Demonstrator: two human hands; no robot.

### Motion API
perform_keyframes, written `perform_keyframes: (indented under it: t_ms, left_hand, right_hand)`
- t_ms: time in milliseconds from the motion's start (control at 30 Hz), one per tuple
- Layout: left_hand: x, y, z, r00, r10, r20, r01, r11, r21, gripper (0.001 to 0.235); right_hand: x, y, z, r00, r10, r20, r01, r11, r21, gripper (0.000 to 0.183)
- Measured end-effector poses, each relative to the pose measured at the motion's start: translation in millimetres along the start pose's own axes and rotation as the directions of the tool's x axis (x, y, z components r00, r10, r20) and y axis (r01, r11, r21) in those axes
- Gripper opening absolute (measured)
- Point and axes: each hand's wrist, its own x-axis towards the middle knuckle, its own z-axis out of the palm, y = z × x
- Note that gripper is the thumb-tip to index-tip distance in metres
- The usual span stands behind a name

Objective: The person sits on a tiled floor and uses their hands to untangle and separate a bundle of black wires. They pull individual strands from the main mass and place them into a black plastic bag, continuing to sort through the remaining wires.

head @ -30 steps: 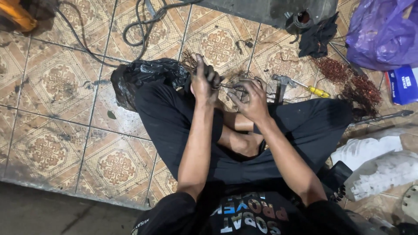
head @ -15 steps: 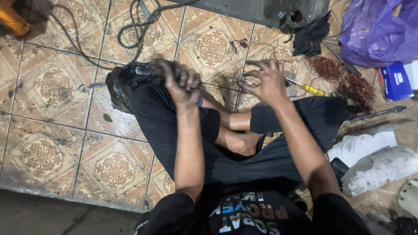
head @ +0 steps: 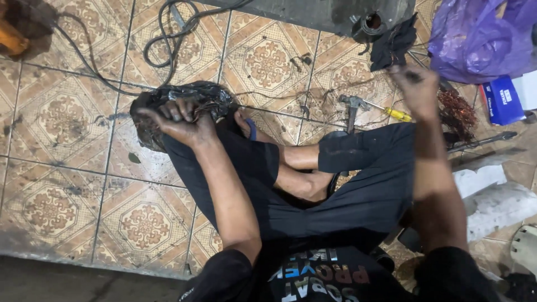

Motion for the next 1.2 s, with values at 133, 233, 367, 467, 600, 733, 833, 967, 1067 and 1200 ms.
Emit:
perform_keyframes:
  t_ms: [133, 233, 367, 467, 600, 733, 833, 967, 1067, 1200]
  left_hand:
    - [-2, 2, 6, 0.998, 0.061, -0.014, -0.062, 0.996, -0.069, 0.054]
    - [19, 12, -17, 0.980, 0.193, -0.041, -0.194, 0.981, -0.006, 0.050]
    - [30, 32, -20, 0.973, 0.212, -0.092, -0.215, 0.976, -0.022, 0.050]
    - [43, 49, -33, 0.972, 0.226, -0.067, -0.231, 0.969, -0.087, 0.050]
    - [52, 52, -43, 0.969, 0.235, -0.078, -0.245, 0.957, -0.153, 0.052]
    - [19, 26, 1, 0.959, 0.281, -0.024, -0.281, 0.960, 0.020, 0.050]
    - [-19, -6, 33, 0.922, 0.319, 0.219, -0.368, 0.896, 0.248, 0.050]
    - [-34, -40, 36, 0.949, 0.301, 0.093, -0.314, 0.883, 0.348, 0.048]
    - [-41, -55, 38, 0.996, 0.088, -0.019, -0.072, 0.903, 0.424, 0.058]
    - [-36, -73, 20, 0.993, 0.115, -0.003, -0.103, 0.903, 0.417, 0.057]
  right_hand:
    - [17, -21, -31, 0.995, 0.099, -0.002, -0.073, 0.742, 0.666, 0.036]
    - [29, -51, -45, 0.958, -0.262, -0.114, 0.157, 0.150, 0.976, 0.037]
    - [47, -8, -80, 0.844, 0.380, -0.378, 0.240, 0.362, 0.901, 0.035]
    - [81, 125, -142, 0.709, 0.538, -0.455, 0.310, 0.342, 0.887, 0.038]
    - [146, 245, -194, 0.763, 0.529, -0.373, 0.336, 0.168, 0.927, 0.024]
    - [135, 83, -118, 0.709, 0.528, -0.467, -0.062, 0.707, 0.705, 0.035]
    - [69, -119, -44, 0.914, 0.401, -0.062, -0.394, 0.841, -0.371, 0.046]
    - [49, -94, 11, 0.961, -0.276, -0.022, 0.244, 0.883, -0.402, 0.012]
    - [17, -134, 64, 0.883, -0.468, -0.022, 0.452, 0.864, -0.221, 0.023]
    - [-21, -217, 118, 0.806, -0.461, 0.371, 0.494, 0.870, 0.007, 0.026]
